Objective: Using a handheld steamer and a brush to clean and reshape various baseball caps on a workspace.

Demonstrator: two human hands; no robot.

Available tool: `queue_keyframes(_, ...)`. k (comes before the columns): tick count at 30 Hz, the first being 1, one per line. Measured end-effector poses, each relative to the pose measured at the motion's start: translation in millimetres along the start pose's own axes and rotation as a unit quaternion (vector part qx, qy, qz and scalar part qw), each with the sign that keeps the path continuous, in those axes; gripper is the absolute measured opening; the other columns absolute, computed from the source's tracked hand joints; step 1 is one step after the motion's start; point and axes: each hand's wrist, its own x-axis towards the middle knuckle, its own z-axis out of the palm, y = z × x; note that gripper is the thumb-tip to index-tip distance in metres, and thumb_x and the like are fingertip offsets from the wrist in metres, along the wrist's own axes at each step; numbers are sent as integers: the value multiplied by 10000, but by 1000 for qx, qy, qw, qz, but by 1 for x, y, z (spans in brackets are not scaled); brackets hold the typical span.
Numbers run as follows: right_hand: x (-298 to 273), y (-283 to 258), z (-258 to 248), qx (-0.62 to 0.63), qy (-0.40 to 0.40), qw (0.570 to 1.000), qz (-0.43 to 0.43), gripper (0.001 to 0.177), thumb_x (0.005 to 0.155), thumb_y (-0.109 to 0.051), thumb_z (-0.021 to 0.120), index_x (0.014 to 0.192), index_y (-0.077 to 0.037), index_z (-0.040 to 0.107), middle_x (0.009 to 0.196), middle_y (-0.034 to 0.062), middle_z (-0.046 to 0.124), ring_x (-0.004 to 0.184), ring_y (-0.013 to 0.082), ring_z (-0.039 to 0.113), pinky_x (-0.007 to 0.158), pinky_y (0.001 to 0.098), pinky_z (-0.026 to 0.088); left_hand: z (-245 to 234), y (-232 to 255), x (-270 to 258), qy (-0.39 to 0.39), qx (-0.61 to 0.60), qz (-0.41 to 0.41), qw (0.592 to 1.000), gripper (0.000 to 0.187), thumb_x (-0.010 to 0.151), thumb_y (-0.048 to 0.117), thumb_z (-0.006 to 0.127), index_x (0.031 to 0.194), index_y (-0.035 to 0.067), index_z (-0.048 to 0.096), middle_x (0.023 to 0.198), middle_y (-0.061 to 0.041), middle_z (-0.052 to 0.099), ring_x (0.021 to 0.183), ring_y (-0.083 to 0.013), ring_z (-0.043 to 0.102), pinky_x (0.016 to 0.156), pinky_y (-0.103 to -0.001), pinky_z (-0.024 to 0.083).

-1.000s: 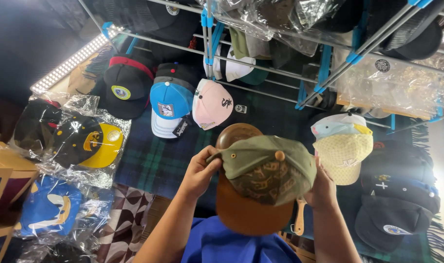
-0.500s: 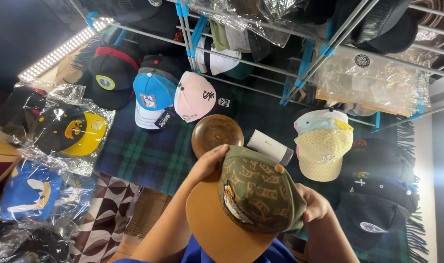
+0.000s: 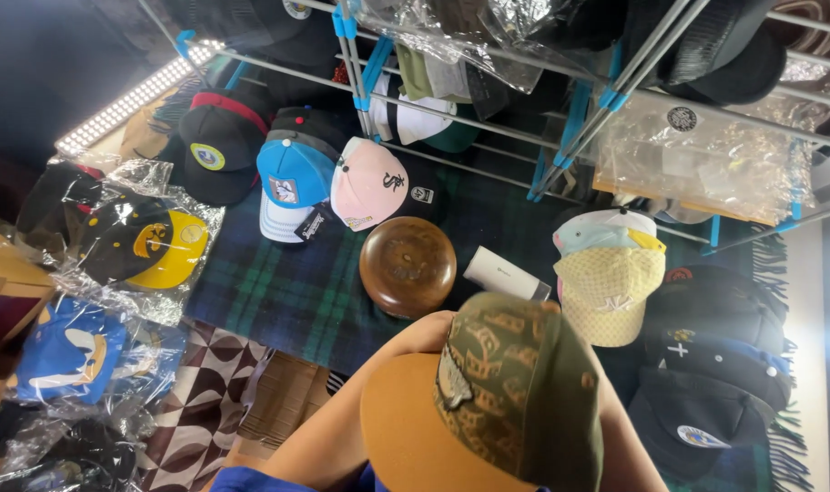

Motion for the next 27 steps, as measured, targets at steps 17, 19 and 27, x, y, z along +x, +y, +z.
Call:
queue_keyframes(17,105,108,33,266,176,945,-66,954,878,-796,467,1510,-82,499,1550,213,450,1405,453,432,1191,630,199,-120,53,-65,297,-151,225,916,661,1039,610,392,1372,96,642,1285,-161,691,1196,-214,618,1134,-426,446)
queue_keyframes(19,92,129,-22,234,244,940,-44,839,963,-726,410,1466,-68,543,1464,274,517,1324,484,504,1150,613,291,-111,89,-94,319,-194,225,900,635,1004,607,461,1332,108,676,1215,-157,721,1127,-233,660,1073,-422,494)
queue_keyframes(27,202,182,-53,6,582,803,123,581,1000,-582,543,1308,-105,664,1251,186,683,1123,398,669,1016,553,504,-212,125,-122,246,-297,99,917,809,840,765,581,1307,115,702,1193,-192,736,1075,-322,708,1000,-479,549)
